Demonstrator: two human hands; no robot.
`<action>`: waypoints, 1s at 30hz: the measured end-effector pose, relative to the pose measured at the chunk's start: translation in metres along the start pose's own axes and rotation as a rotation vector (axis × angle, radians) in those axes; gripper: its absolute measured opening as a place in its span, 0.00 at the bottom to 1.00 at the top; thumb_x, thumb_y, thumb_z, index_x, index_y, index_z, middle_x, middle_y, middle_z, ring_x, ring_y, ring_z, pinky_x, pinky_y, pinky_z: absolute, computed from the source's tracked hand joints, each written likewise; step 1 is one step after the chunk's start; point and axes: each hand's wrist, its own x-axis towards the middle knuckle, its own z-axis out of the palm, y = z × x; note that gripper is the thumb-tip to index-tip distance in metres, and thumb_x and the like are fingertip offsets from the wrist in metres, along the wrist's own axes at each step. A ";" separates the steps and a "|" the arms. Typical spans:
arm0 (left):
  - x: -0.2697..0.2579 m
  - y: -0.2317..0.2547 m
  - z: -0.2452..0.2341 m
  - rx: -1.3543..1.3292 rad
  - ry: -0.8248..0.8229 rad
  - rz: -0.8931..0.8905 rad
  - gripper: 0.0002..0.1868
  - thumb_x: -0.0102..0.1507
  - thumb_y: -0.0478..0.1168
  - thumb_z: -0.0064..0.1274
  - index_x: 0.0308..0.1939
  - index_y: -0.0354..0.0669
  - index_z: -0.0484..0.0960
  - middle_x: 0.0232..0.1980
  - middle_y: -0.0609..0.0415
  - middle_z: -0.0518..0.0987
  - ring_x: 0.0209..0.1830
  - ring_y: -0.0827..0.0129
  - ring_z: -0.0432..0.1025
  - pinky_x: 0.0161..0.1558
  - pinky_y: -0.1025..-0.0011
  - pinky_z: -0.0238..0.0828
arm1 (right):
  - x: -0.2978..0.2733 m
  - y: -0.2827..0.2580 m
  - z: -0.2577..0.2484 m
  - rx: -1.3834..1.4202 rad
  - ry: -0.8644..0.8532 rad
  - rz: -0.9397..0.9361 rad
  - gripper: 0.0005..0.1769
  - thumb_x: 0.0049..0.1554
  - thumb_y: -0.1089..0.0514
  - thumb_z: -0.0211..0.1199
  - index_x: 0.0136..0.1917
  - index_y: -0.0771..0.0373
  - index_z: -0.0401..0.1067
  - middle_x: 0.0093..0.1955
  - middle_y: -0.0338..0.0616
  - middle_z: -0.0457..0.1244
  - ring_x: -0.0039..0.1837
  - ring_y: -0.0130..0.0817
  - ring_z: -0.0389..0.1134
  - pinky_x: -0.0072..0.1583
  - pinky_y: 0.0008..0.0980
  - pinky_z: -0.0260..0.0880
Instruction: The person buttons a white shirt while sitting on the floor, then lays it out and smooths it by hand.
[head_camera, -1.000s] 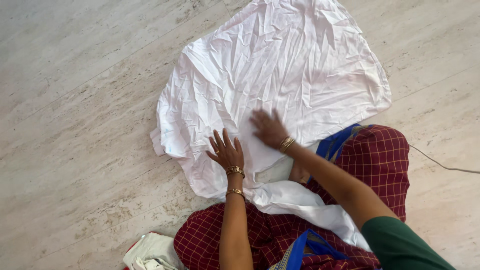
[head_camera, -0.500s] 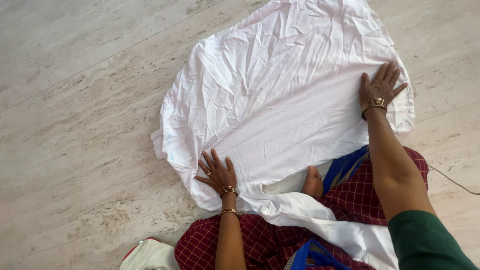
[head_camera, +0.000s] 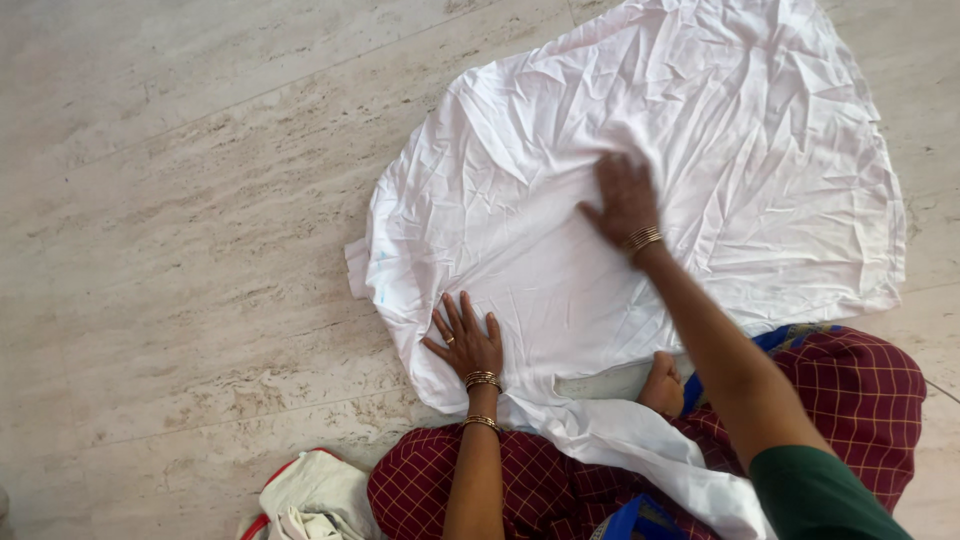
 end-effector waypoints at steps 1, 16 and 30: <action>0.000 0.000 0.001 0.005 -0.003 0.005 0.36 0.68 0.62 0.37 0.79 0.59 0.56 0.84 0.54 0.47 0.83 0.51 0.41 0.72 0.29 0.24 | 0.004 0.035 -0.009 -0.069 0.049 0.099 0.46 0.64 0.29 0.49 0.82 0.62 0.53 0.85 0.49 0.45 0.84 0.46 0.40 0.79 0.61 0.26; 0.124 -0.107 -0.007 -0.587 0.405 -0.470 0.15 0.73 0.51 0.45 0.50 0.47 0.81 0.45 0.54 0.82 0.39 0.69 0.78 0.37 0.75 0.76 | -0.009 0.100 -0.051 0.044 0.095 0.246 0.40 0.69 0.39 0.47 0.82 0.72 0.54 0.87 0.55 0.45 0.87 0.55 0.38 0.80 0.61 0.25; 0.305 -0.255 -0.104 -0.669 -0.045 -0.826 0.07 0.62 0.37 0.49 0.34 0.37 0.78 0.24 0.56 0.78 0.18 0.76 0.72 0.18 0.76 0.66 | -0.005 0.090 -0.059 0.057 0.109 0.268 0.39 0.69 0.39 0.47 0.81 0.70 0.56 0.86 0.53 0.47 0.86 0.55 0.40 0.80 0.59 0.27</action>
